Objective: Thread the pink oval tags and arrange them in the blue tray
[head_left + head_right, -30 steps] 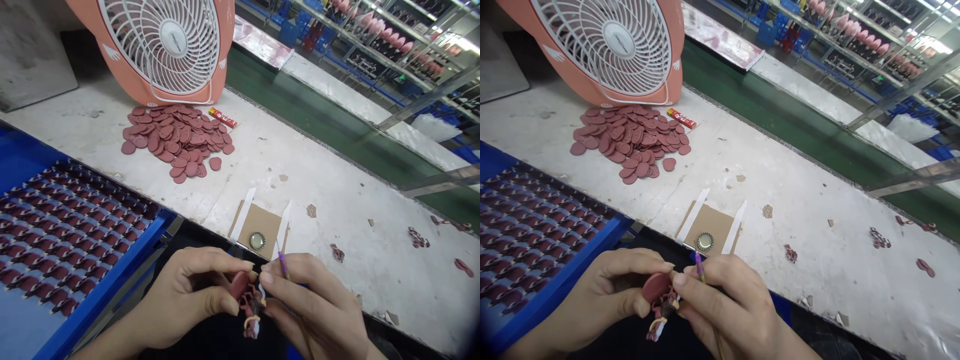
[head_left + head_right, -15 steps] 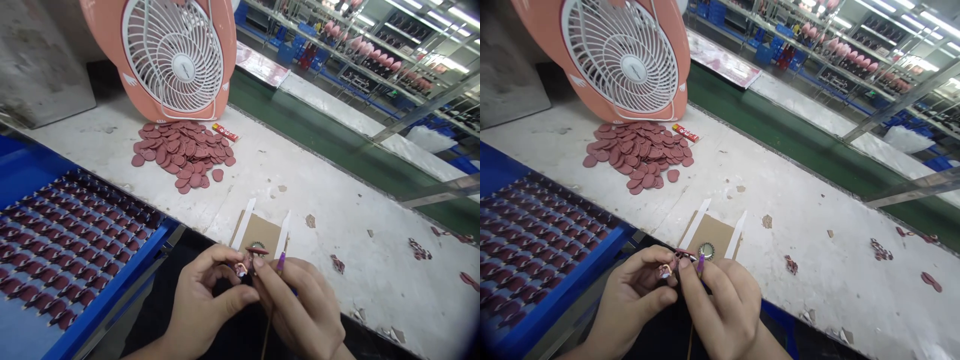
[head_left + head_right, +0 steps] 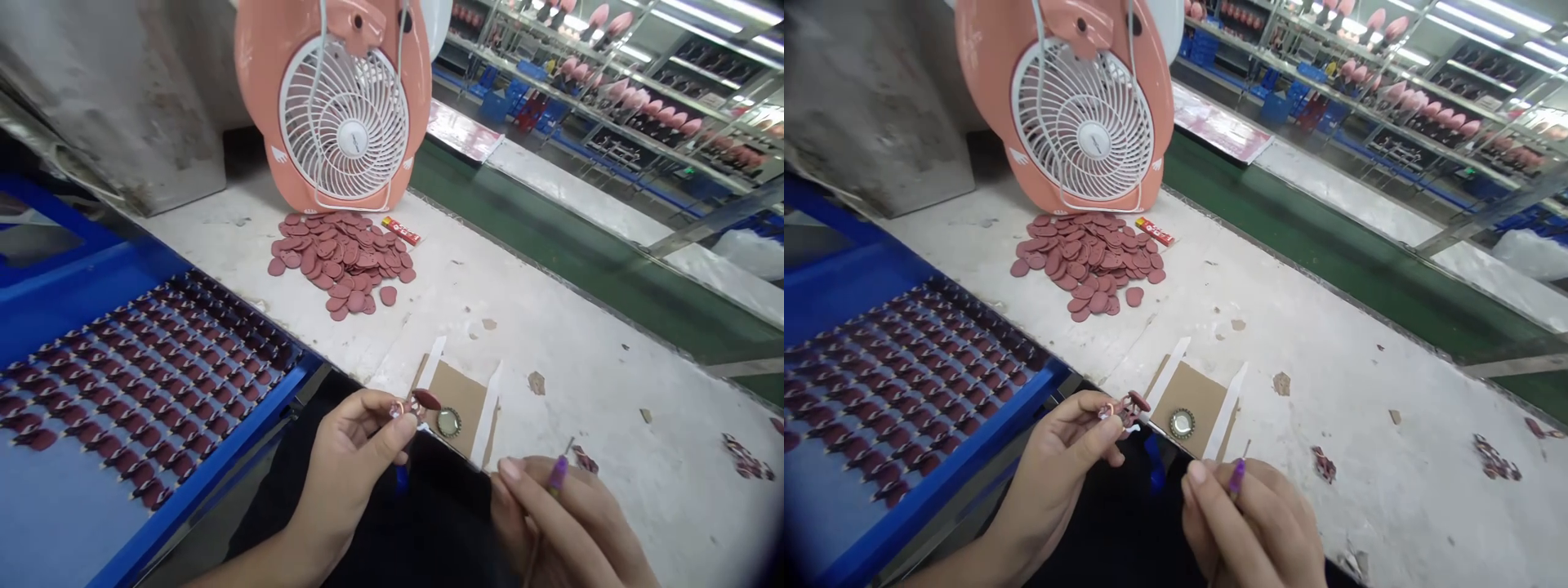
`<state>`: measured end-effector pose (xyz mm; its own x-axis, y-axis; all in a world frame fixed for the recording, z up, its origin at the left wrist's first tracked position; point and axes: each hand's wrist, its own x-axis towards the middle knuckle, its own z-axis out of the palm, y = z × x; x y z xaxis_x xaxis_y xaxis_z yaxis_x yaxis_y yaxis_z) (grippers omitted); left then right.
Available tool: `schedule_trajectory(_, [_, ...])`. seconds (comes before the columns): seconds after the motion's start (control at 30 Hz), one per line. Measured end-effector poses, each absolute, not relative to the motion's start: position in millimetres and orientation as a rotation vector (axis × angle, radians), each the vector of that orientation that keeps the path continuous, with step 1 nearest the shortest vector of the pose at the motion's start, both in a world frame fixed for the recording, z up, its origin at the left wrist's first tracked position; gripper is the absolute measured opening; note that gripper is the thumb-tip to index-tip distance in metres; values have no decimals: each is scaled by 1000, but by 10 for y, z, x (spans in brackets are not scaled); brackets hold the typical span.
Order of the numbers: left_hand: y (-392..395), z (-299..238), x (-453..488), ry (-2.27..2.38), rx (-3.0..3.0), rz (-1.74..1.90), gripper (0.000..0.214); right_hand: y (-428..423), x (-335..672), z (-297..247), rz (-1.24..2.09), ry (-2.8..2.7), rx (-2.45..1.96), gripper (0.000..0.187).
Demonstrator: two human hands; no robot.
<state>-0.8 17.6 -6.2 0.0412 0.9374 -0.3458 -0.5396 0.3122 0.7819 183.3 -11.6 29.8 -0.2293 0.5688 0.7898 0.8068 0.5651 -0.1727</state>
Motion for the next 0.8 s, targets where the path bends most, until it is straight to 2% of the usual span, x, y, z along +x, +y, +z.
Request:
schedule_trajectory(0.07, [185, -58, -38, 993, 501, 1205, 17, -87, 1954, 300, -436, -2046, -1050, 43])
schedule_trajectory(0.17, [193, -30, -95, 1030, 447, 1182, 21, -12, 2054, 287, -541, -2206, -946, 53])
schedule_trajectory(0.37, [164, 37, -208, 941, 277, 1038, 27, 37, 1734, 246, -172, -1915, -1050, 28])
schedule_trajectory(0.6, [114, 78, -227, 943, 446, 987, 24, 38, 1526, 208, 420, -1803, -1161, 19])
schedule_trajectory(0.7, [88, 41, -244, 1014, 583, 1043, 18, 11, 1536, 193, 498, -1767, -1213, 17])
schedule_trajectory(0.8, [92, -73, -436, 1336, 831, 1137, 22, -51, 1618, 166, 432, -1689, -1340, 12])
